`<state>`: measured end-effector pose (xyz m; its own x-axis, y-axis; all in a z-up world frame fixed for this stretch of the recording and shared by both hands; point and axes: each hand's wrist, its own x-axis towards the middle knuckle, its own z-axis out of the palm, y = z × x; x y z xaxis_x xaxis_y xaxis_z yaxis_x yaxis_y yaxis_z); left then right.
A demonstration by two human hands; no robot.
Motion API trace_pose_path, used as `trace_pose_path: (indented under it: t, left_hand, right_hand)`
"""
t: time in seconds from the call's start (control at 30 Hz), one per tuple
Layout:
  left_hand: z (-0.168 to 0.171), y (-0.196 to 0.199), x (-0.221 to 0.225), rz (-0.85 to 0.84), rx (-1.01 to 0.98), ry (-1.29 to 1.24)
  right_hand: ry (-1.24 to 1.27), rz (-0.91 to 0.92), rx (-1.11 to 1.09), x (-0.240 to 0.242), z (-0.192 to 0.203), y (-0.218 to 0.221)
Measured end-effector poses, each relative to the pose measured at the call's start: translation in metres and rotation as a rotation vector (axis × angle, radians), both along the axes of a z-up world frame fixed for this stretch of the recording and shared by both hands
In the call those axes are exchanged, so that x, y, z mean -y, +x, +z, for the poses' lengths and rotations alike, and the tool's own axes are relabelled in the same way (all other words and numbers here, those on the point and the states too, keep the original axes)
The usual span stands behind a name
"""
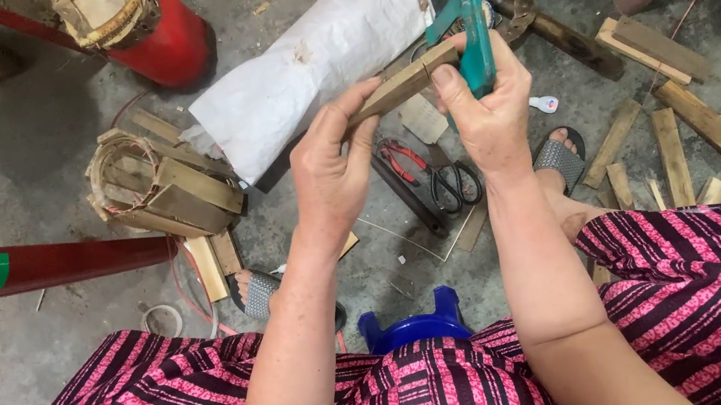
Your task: Sawing a small wooden block using a hand saw on a workshop floor.
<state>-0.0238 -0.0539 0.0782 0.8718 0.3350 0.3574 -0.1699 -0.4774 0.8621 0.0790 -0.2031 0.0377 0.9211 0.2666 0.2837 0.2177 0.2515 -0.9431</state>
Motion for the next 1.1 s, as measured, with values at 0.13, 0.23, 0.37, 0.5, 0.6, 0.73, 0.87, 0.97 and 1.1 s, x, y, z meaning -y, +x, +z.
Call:
trace_pose_path:
  t: [0.13, 0.23, 0.37, 0.5, 0.6, 0.73, 0.87, 0.97, 1.1]
  left_hand:
    - [-0.001, 0.002, 0.005, 0.02, 0.008, 0.013]
    - [-0.006, 0.005, 0.003, 0.021, 0.009, 0.01]
    - [-0.024, 0.014, -0.01, 0.006, -0.057, -0.087]
    - [-0.082, 0.026, -0.042, 0.008, -0.223, -0.389]
    - [-0.146, 0.031, -0.074, 0.17, -0.403, -0.341]
    - [-0.201, 0.022, -0.109, 0.317, -0.517, -0.326]
    - [-0.228, 0.032, -0.143, 0.444, -0.59, -0.325]
    - [-0.254, 0.06, -0.173, 0.491, -0.565, -0.318]
    - [-0.279, 0.099, -0.194, 0.532, -0.562, -0.258]
  right_hand:
    - [-0.055, -0.061, 0.048, 0.0, 0.0, -0.001]
    - [-0.06, -0.054, 0.055, 0.0, -0.001, 0.0]
    - [-0.003, -0.042, -0.014, -0.008, -0.008, 0.002]
    - [0.085, -0.052, -0.217, -0.018, -0.018, 0.005]
    - [-0.006, -0.184, 0.008, -0.027, -0.05, 0.018]
    - [-0.043, -0.167, 0.022, -0.025, -0.053, 0.018]
    - [-0.096, -0.181, 0.037, -0.028, -0.049, 0.013]
    - [-0.133, -0.219, 0.07, -0.042, -0.059, 0.014]
    - [-0.274, -0.207, 0.127, -0.052, -0.081, 0.017]
